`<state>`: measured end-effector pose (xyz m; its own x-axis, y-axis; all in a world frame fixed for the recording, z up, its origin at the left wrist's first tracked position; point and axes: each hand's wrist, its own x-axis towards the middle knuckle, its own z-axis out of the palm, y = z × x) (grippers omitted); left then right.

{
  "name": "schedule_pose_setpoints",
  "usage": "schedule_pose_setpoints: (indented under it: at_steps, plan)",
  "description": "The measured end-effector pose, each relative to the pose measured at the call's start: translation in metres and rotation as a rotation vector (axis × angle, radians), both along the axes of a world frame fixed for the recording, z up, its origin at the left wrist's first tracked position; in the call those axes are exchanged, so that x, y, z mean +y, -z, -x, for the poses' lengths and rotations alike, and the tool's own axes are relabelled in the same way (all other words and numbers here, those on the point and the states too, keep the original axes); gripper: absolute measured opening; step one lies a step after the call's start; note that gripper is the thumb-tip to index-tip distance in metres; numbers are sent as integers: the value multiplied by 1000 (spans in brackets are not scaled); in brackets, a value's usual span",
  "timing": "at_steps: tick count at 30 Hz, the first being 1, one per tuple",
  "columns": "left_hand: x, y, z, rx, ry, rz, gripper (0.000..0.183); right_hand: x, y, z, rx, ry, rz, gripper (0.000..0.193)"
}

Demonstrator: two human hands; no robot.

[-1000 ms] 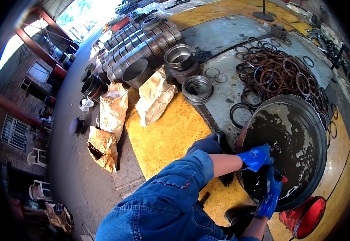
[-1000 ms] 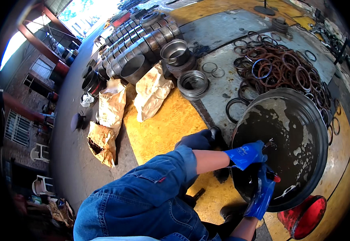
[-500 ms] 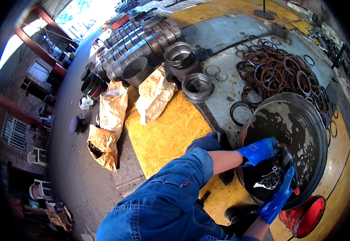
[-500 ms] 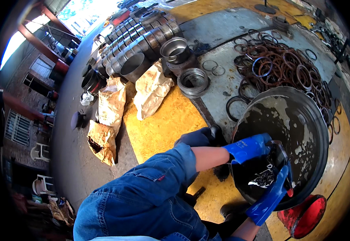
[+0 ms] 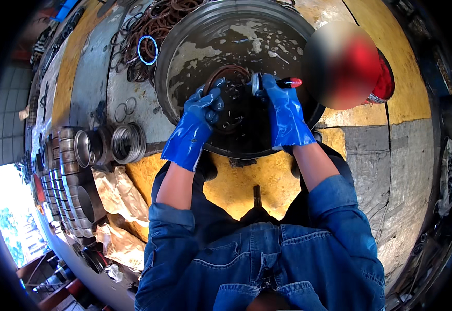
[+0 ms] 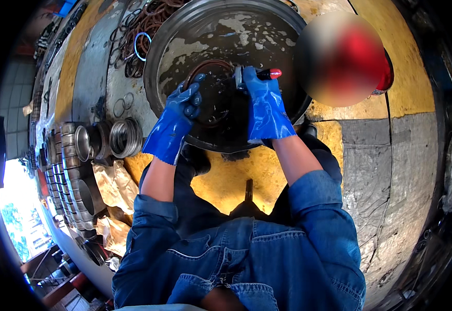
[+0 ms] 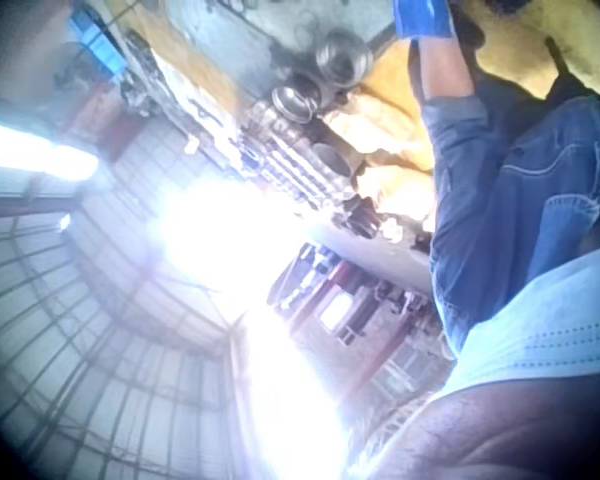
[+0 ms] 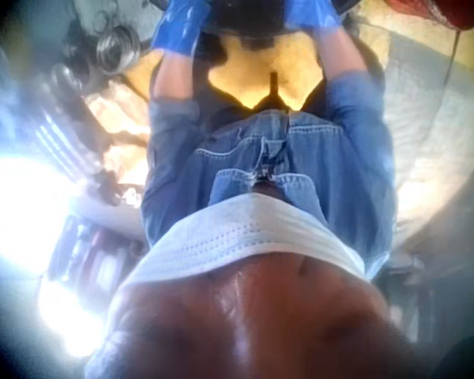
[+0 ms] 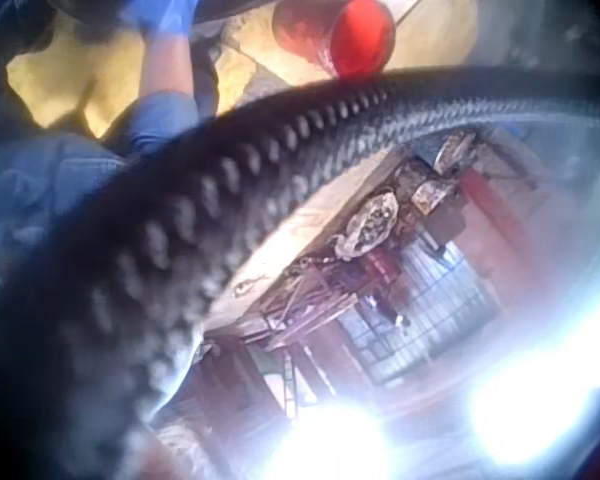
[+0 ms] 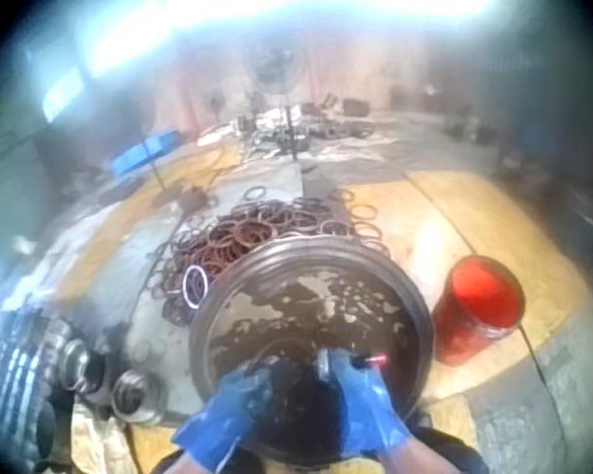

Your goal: The person cleans a circular metal part using a brush inside a bucket of fluid, scrubbing the inner and outer surfaces while rotating the part.

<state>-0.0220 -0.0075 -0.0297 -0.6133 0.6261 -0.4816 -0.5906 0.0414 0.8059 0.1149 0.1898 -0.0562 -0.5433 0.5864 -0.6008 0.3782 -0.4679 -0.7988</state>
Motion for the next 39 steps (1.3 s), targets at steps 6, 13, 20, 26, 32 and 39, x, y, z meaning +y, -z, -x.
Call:
schedule_pose_setpoints:
  at_steps: [6, 13, 20, 26, 32, 39]
  plan:
    - [-21, 9, 13, -15, -53, 6, 40, -1, 28, 14, -314, -301, -507, 40]
    - [-23, 13, 16, -10, -112, 74, 43, -44, -22, 33, 572, -296, -427, 24]
    - [-7, 8, 0, -4, 1, -61, 34, -27, -10, 32, 480, 3, -362, 26]
    - [3, 1, -8, 121, -37, -50, 40, -11, 14, 3, 3, -54, -41, 29]
    - [1, 1, -5, 188, -105, 3, 37, -22, 2, -9, 2, -389, -97, 35]
    - [3, -6, -8, 259, -13, 96, 35, -3, -3, 23, 557, -482, -1453, 42]
